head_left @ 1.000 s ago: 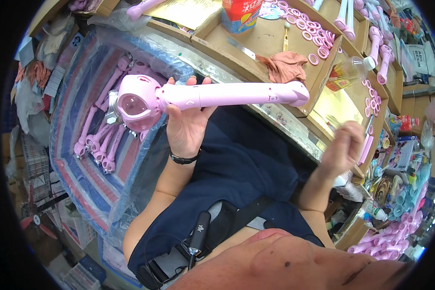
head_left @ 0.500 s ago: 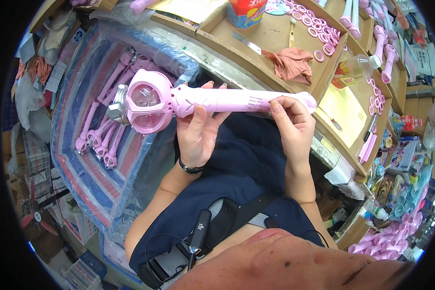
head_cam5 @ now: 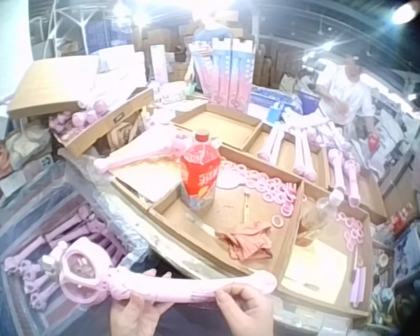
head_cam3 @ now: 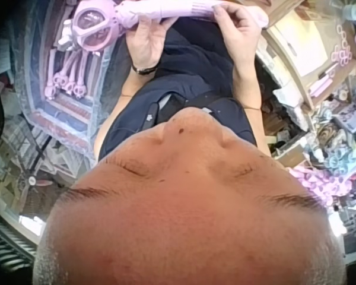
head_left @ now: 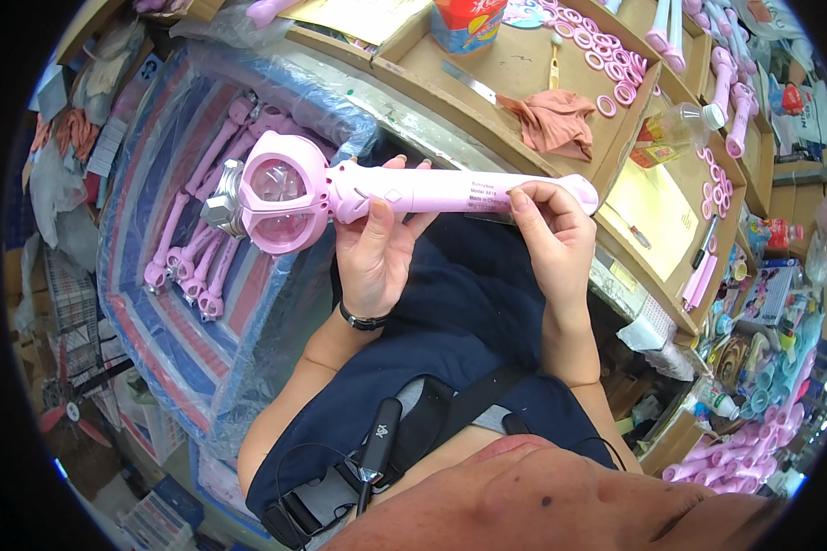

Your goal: The person assembles pink plastic toy wands by attaching a silver crown piece to the top, wiping the surface with a cloth, and using a small tool to adjust the crown. They handle multiple wands one at a time, placing finished units aside.

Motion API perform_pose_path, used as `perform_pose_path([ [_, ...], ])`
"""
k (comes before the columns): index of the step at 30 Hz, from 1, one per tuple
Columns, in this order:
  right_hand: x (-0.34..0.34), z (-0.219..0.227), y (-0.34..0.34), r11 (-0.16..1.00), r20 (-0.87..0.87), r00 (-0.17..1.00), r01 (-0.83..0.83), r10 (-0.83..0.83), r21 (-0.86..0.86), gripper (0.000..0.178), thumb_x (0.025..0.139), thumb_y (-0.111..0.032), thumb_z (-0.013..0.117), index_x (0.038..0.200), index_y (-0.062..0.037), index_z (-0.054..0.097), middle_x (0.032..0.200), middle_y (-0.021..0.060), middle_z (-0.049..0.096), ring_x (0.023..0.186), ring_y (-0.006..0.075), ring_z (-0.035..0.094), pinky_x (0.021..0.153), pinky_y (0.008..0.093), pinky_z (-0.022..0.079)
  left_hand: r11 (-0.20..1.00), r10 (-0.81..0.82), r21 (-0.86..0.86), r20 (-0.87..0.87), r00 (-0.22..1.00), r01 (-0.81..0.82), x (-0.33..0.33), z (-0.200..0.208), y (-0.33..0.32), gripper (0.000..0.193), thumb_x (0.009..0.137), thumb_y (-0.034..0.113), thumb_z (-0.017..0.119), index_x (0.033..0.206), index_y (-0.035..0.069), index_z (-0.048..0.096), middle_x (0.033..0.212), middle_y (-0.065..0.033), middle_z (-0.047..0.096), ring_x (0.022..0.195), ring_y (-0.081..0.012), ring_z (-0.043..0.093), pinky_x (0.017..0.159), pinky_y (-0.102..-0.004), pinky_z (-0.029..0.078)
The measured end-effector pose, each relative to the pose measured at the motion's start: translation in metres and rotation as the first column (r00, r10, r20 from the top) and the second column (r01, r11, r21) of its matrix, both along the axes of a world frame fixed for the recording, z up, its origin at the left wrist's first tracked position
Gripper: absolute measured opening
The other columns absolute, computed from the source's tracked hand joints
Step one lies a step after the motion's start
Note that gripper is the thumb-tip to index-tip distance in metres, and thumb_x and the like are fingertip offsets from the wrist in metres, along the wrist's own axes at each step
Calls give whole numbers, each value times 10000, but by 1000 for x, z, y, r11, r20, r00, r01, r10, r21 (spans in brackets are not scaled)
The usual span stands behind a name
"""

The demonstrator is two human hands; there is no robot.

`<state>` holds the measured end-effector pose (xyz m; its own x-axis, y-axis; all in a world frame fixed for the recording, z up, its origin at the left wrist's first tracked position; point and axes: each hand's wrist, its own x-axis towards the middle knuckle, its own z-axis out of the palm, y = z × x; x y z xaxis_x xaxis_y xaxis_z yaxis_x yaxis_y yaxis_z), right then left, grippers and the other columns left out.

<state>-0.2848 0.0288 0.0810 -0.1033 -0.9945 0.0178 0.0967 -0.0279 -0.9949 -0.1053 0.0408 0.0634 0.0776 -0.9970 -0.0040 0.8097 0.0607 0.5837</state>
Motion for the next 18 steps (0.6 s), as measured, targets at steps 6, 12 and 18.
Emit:
perform_pose_path([
  [6,2,-2,-1,1000,1,1000,9,-9,-8,108,873,-68,647,927,25,641,736,-48,583,591,-21,429,530,140,335,999,-14,-50,66,998,18,0,-1,-1,453,968,192,479,1384,176,301,1362,-132,446,1300,-397,370,1030,-628,341],
  [12,0,-4,1,1000,-70,998,7,-6,20,103,881,-50,632,948,28,623,800,-23,588,673,12,486,604,154,386,1000,-1,-28,34,999,2,-2,0,-1,516,942,150,537,1374,161,256,1360,-165,423,1278,-389,402,1016,-586,378],
  [18,9,-2,0,992,-276,955,83,-105,-91,160,800,-87,723,876,5,616,746,-1,567,537,10,431,483,166,332,998,5,-62,53,999,-2,-4,0,0,542,945,157,532,1395,165,230,1368,-164,413,1275,-390,403,1021,-584,374],
])
